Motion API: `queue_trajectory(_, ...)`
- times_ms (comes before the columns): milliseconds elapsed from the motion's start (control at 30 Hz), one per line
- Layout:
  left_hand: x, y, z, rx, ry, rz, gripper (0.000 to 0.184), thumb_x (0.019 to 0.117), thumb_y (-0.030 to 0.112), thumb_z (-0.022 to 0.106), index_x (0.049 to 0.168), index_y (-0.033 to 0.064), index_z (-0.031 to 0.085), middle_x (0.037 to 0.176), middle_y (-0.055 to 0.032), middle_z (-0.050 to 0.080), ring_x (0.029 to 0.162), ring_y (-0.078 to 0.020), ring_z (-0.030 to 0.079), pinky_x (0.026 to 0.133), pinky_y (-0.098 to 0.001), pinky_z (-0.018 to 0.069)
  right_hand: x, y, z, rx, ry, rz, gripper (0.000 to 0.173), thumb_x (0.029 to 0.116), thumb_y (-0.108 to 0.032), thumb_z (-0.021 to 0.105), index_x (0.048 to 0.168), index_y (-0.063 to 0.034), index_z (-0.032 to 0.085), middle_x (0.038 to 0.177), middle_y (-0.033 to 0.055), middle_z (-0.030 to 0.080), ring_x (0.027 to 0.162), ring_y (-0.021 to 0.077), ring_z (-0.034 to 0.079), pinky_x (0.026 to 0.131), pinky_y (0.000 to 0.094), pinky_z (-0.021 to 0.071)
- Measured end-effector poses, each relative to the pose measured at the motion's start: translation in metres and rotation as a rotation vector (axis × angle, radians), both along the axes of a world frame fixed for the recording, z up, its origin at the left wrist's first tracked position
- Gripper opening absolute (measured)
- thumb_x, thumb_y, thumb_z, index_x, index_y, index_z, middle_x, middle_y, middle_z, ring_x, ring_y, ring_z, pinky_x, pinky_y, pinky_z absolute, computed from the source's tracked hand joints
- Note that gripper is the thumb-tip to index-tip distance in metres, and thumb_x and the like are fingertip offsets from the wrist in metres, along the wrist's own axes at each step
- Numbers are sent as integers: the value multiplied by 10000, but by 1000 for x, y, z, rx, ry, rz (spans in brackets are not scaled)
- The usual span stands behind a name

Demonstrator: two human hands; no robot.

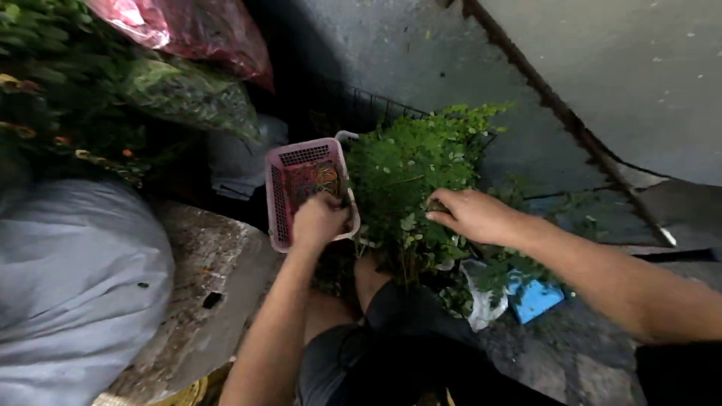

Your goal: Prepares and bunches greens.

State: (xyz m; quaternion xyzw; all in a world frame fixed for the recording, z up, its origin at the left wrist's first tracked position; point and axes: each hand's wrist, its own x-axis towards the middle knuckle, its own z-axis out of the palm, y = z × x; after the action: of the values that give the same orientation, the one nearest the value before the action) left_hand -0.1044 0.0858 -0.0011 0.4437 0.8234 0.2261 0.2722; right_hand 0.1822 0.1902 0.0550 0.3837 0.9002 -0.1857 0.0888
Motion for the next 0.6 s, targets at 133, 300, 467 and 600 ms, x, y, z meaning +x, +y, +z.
queue_trajectory(133, -41, 9, -32, -207, 73, 22, 306, 862, 122, 753, 1140, 16, 685, 1124, -276, 672, 1053, -467, 658, 879, -691, 518, -15, -15, -2, 97, 62, 98, 410, 1059, -314, 565, 1419, -124, 524, 953, 120, 723, 860, 326, 724, 782, 543, 587)
queue_trajectory(300, 4, -1, -3, -184, 191, -79, 314, 963, 189, 639, 1236, 39, 681, 1282, -236, 635, 1159, -424, 638, 949, -643, 524, -37, -21, -16, -28, 78, 73, 457, 1057, -285, 576, 1475, -130, 476, 997, 146, 716, 902, 335, 718, 828, 551, 579)
queue_trajectory(467, 91, -23, -8, 315, -5, -280, 506, 1092, 470, 397, 1138, 81, 717, 1061, -117, 719, 1004, -278, 702, 887, -534, 567, -56, -40, -26, -190, 57, 121, 367, 1031, -234, 589, 1325, -15, 569, 1103, 221, 682, 1074, 384, 668, 949, 591, 517)
queue_trajectory(600, 95, -34, -50, 477, -56, -342, 519, 1119, 340, 337, 1033, 3, 721, 983, -159, 733, 955, -293, 724, 869, -501, 569, -57, -48, -35, -383, -9, 128, 436, 1047, -294, 589, 1378, -18, 527, 1183, 202, 659, 1081, 318, 667, 976, 530, 519)
